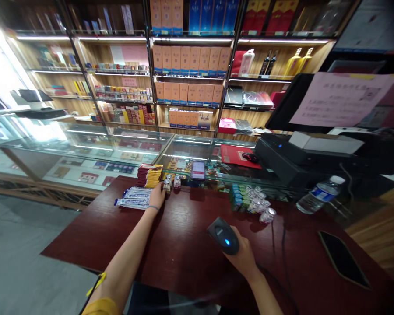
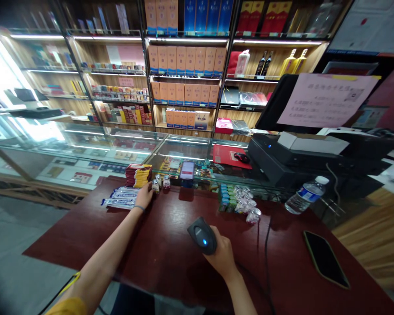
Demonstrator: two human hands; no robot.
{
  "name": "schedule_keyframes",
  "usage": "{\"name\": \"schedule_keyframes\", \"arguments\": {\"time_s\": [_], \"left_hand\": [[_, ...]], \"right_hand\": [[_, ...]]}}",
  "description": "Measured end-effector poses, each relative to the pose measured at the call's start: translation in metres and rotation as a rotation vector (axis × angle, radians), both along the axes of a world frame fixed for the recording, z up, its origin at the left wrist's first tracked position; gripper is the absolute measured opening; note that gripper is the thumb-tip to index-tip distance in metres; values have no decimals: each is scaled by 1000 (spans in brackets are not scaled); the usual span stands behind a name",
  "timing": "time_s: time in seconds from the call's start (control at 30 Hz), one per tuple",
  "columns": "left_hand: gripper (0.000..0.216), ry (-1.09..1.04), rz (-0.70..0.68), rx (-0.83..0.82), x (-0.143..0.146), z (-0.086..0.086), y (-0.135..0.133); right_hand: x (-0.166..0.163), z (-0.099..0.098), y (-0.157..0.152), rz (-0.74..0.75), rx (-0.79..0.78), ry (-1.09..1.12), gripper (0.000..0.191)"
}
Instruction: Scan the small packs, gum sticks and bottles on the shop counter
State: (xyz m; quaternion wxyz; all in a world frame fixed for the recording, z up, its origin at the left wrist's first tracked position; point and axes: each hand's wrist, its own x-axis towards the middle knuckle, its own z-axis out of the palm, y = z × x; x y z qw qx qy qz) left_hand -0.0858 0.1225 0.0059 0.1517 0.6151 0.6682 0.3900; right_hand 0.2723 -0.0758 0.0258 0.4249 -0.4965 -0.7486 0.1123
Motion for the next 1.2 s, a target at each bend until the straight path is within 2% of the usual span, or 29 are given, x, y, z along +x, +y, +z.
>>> {"name": "schedule_keyframes", "arguments": {"time_s": [0.17, 0.3, 0.4, 0.6, 0.73, 0.83, 0.97, 1.2], "left_hand": [[42, -82, 32, 150, 6, 3, -19], [36, -194, 49, 324, 36, 1, -48], [31, -271, -47, 343, 79, 1, -67], [23, -382, -315, 248, 192, 3, -92], [26, -480, -514, 114, 265, -8, -106], [31, -561, -605, 32, 312, -19, -112], [40, -634, -651, -14, 360, -28, -112], [48, -483, -661, 50, 410, -27, -100]], "right_hand": [[0, 8, -3, 14, -26, 37, 39], [9, 13, -8, -25, -53, 35, 36], [24, 12, -14, -100, -59, 11, 33], [70, 14, -33, -269, -30, -53, 29], [108, 17, -49, -357, 10, -81, 31], [137, 17, -60, -416, -17, -79, 33], [169, 16, -72, -484, -66, -51, 39], [189, 11, -82, -510, -81, -31, 36]]}}
